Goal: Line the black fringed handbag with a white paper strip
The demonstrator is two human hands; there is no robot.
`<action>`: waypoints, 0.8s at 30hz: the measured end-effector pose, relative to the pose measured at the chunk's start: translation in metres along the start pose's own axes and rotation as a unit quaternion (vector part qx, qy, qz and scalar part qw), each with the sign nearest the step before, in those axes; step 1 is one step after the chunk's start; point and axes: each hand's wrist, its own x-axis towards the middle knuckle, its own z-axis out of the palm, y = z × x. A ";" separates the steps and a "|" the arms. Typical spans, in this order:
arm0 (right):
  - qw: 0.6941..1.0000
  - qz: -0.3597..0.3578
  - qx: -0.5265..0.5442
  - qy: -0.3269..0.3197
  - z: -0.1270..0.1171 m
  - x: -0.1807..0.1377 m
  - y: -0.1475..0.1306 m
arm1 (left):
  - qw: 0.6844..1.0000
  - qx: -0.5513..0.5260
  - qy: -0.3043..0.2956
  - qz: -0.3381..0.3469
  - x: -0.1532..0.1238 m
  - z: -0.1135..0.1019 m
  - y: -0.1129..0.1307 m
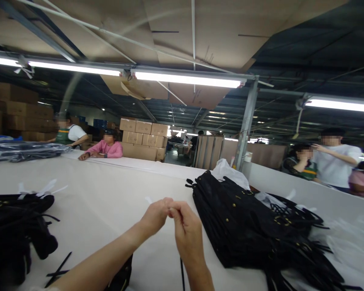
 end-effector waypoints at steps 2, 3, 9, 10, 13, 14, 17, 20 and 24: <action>0.999 0.026 -0.019 -0.002 -0.002 0.000 0.003 | 0.997 0.038 -0.048 -0.046 -0.002 -0.005 -0.009; 0.999 0.037 -0.033 -0.007 -0.004 0.000 0.005 | 0.994 0.053 -0.075 -0.063 -0.005 -0.010 -0.013; 0.989 0.111 -0.083 -0.044 -0.003 0.005 0.004 | 0.962 0.058 -0.262 -0.045 -0.048 -0.079 -0.021; 0.986 0.118 -0.089 -0.075 -0.002 0.008 -0.003 | 0.957 0.058 -0.283 -0.041 -0.059 -0.094 -0.020; 0.958 0.113 -0.140 -0.224 -0.006 0.014 -0.041 | 0.946 0.062 -0.314 -0.051 -0.101 -0.132 -0.013; 0.943 0.109 -0.163 -0.270 -0.011 0.014 -0.057 | 0.945 0.061 -0.315 -0.056 -0.118 -0.141 -0.010; 0.907 0.119 -0.218 -0.340 -0.036 -0.006 -0.100 | 0.948 0.042 -0.311 -0.062 -0.173 -0.155 0.005; 0.889 0.165 -0.236 -0.356 -0.070 -0.064 -0.119 | 0.954 0.024 -0.286 -0.085 -0.230 -0.153 0.023; 0.906 0.209 -0.235 -0.283 -0.111 -0.184 -0.125 | 0.954 0.031 -0.243 -0.172 -0.302 -0.137 0.031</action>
